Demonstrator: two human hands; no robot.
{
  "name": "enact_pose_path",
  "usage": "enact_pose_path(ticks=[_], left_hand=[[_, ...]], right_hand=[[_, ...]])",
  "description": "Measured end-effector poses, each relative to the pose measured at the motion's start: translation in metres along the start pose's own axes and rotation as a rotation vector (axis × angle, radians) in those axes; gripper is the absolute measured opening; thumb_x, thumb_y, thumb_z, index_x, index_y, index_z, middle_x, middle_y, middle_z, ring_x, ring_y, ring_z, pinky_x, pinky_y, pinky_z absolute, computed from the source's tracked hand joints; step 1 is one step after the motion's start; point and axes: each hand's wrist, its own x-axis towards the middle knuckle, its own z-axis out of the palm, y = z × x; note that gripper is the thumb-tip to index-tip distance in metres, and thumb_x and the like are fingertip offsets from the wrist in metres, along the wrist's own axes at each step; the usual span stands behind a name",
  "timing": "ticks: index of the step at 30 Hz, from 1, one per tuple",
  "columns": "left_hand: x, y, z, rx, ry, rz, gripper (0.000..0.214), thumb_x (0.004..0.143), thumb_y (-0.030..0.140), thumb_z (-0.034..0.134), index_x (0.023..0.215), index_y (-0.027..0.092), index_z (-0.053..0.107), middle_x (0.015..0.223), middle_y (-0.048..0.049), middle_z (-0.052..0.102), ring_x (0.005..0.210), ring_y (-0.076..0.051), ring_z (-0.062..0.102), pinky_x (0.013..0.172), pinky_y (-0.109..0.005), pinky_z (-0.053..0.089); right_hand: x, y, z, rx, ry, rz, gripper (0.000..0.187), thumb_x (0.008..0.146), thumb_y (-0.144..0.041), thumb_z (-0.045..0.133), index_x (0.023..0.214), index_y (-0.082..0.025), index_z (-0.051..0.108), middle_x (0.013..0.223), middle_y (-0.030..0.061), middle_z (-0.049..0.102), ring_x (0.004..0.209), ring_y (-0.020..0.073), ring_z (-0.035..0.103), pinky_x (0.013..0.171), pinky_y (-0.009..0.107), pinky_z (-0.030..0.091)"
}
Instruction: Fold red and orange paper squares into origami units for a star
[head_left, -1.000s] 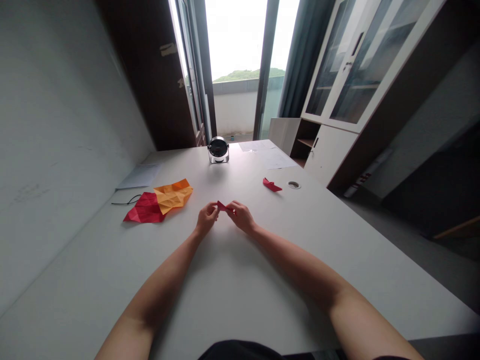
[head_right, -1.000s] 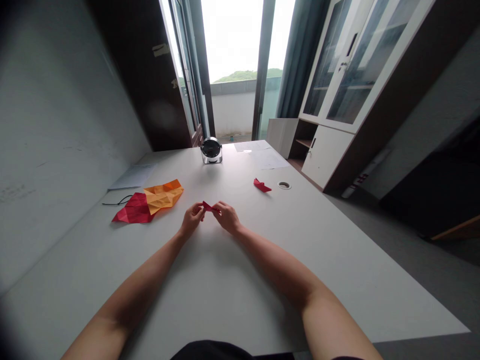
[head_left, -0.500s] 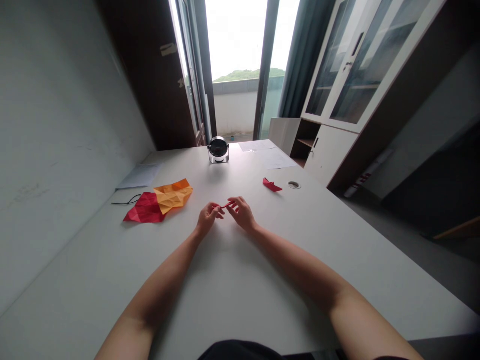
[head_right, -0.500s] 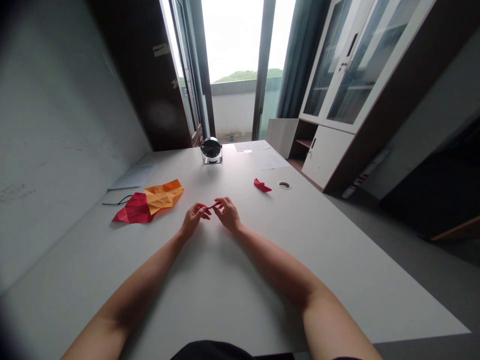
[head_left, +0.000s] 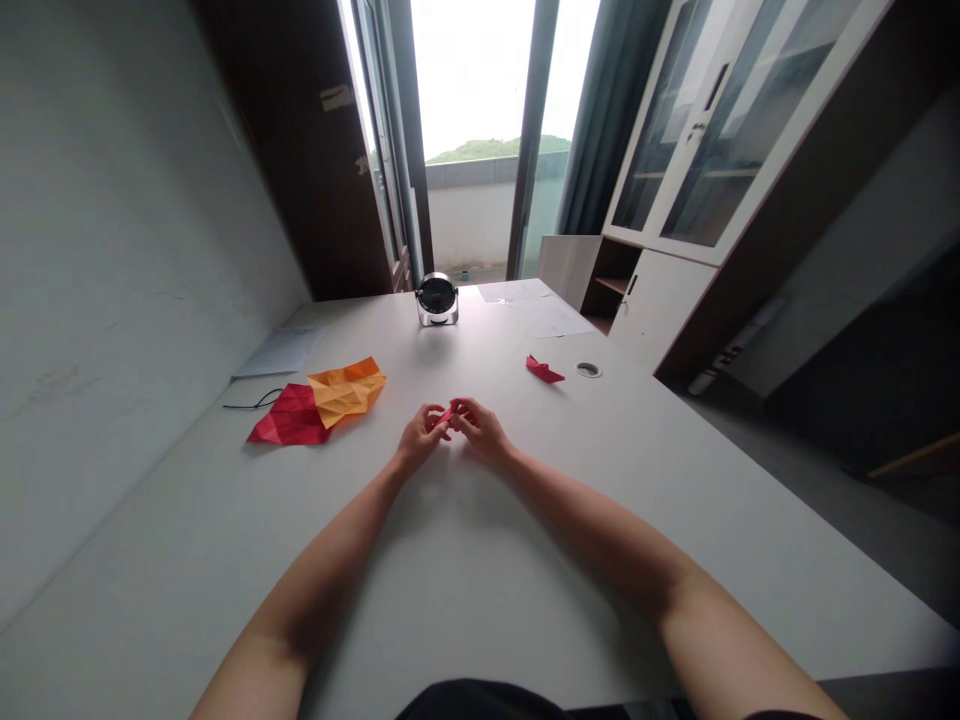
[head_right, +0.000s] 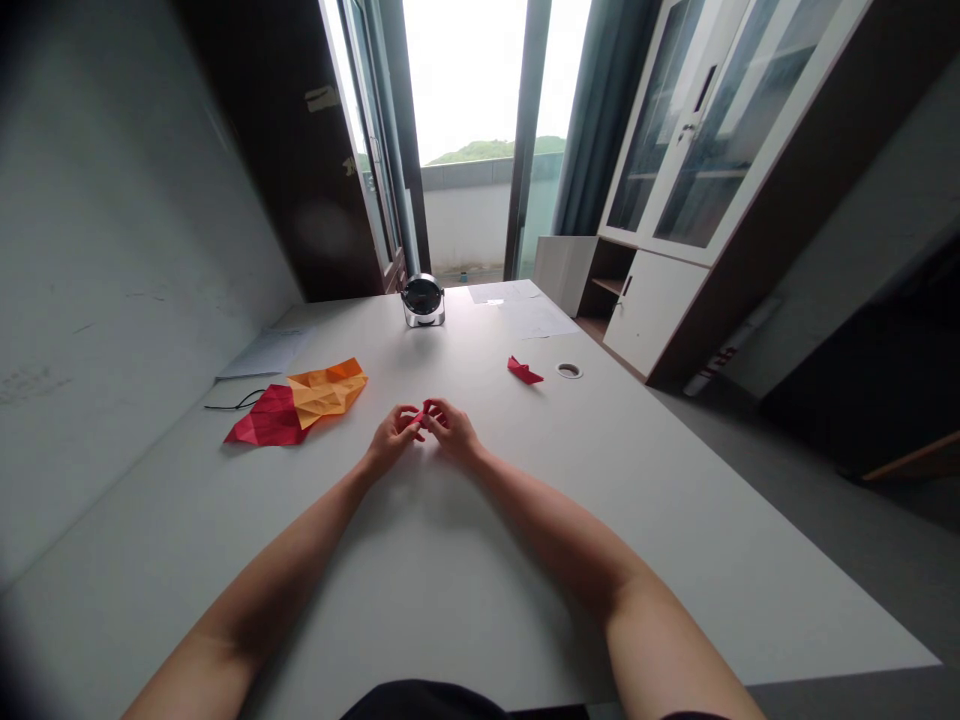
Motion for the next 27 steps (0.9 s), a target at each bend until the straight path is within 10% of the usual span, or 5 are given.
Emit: enact_pose_path(ticks=[27], left_hand=[[-0.007,0.023,0.003,0.323,-0.032,0.005,0.04,0.095,0.037,0.046,0.134,0.027,0.05,0.096,-0.0006,0.075,0.076,-0.017,0.071,0.079,-0.031,0.052]], right_hand=[[-0.001,-0.008,-0.001,-0.064,-0.005,-0.052,0.028,0.088,-0.018,0.05,0.111,-0.02,0.064,0.088,0.0014,0.072,0.073,0.0143,0.068,0.069,0.025,0.053]])
